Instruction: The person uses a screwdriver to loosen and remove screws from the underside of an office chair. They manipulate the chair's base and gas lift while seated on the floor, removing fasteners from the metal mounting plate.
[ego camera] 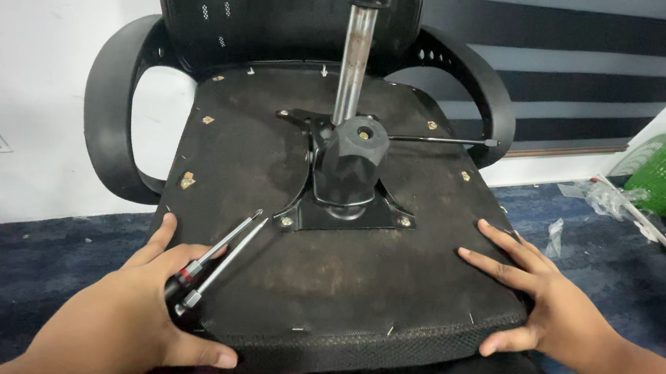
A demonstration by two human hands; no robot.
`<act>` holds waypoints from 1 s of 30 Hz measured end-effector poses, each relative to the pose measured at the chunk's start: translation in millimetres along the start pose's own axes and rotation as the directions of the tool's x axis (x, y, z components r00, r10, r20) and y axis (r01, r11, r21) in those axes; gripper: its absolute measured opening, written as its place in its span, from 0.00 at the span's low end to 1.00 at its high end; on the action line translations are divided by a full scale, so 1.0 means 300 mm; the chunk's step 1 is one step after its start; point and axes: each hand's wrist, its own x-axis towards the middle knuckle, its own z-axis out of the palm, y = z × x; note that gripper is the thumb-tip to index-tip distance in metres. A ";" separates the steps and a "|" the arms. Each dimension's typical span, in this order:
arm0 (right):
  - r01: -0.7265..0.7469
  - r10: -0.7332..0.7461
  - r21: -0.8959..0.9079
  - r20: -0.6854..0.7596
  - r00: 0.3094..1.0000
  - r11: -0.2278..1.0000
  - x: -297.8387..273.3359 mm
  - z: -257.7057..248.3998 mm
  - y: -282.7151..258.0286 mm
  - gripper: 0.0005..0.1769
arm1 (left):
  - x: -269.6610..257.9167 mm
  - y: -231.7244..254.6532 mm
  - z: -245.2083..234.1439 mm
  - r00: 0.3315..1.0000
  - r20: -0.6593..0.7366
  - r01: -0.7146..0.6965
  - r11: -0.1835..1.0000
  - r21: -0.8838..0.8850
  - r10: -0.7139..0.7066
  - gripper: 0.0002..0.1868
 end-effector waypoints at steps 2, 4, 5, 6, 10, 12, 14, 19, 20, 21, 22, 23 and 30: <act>-0.063 0.064 -0.033 0.029 0.998 0.997 0.022 0.004 0.009 0.69 | 0.017 0.010 -0.012 0.999 0.047 0.018 0.998 0.054 -0.021 0.55; -0.070 0.070 -0.018 0.027 0.997 0.997 0.040 0.002 0.017 0.69 | 0.026 0.016 -0.018 1.000 0.028 0.005 1.000 0.010 -0.006 0.55; -0.072 0.073 -0.009 0.032 0.997 0.997 0.047 0.004 0.018 0.69 | 0.028 0.015 -0.017 1.000 -0.011 -0.015 0.998 -0.060 0.015 0.55; -0.102 0.103 -0.017 0.039 0.994 0.995 0.051 0.005 0.019 0.69 | 0.031 0.014 -0.014 0.998 -0.052 -0.039 0.991 -0.127 0.032 0.55; -0.168 0.170 -0.062 0.032 0.985 0.984 0.086 0.006 0.015 0.69 | 0.056 0.014 -0.006 0.995 -0.054 0.077 0.979 -0.189 -0.089 0.61; -0.259 0.264 -0.121 0.029 0.964 0.958 0.094 0.008 0.010 0.69 | 0.073 0.017 -0.003 0.993 -0.111 0.026 0.977 -0.211 -0.051 0.60; -0.406 0.420 -0.211 0.026 0.907 0.889 0.101 0.016 -0.001 0.70 | 0.088 0.022 -0.006 0.994 -0.072 0.065 0.978 -0.196 -0.081 0.59; -0.489 0.494 -0.259 -0.050 0.868 0.833 0.119 0.048 -0.034 0.67 | 0.114 0.021 -0.018 0.993 -0.107 0.040 0.986 -0.160 -0.058 0.62; -0.463 0.451 -0.226 -0.108 0.886 0.857 0.112 0.057 -0.033 0.66 | 0.118 0.023 -0.013 0.992 -0.099 0.062 0.987 -0.151 -0.078 0.62; -0.509 0.502 -0.249 -0.095 0.859 0.824 0.107 0.063 -0.028 0.66 | 0.127 0.025 -0.013 0.992 -0.089 0.082 0.988 -0.134 -0.094 0.61; -0.553 0.553 -0.272 -0.085 0.829 0.788 0.102 0.069 -0.020 0.66 | 0.134 0.027 -0.011 0.992 -0.087 0.080 0.987 -0.137 -0.093 0.61; -0.591 0.597 -0.289 -0.077 0.799 0.753 0.099 0.081 -0.011 0.66 | 0.134 0.027 -0.009 0.991 -0.090 0.083 0.987 -0.139 -0.096 0.62; -0.179 0.169 -0.054 -0.148 0.974 0.982 0.085 0.107 0.144 0.77 | 0.108 0.009 0.012 0.976 -0.217 -0.026 0.989 -0.143 -0.006 0.59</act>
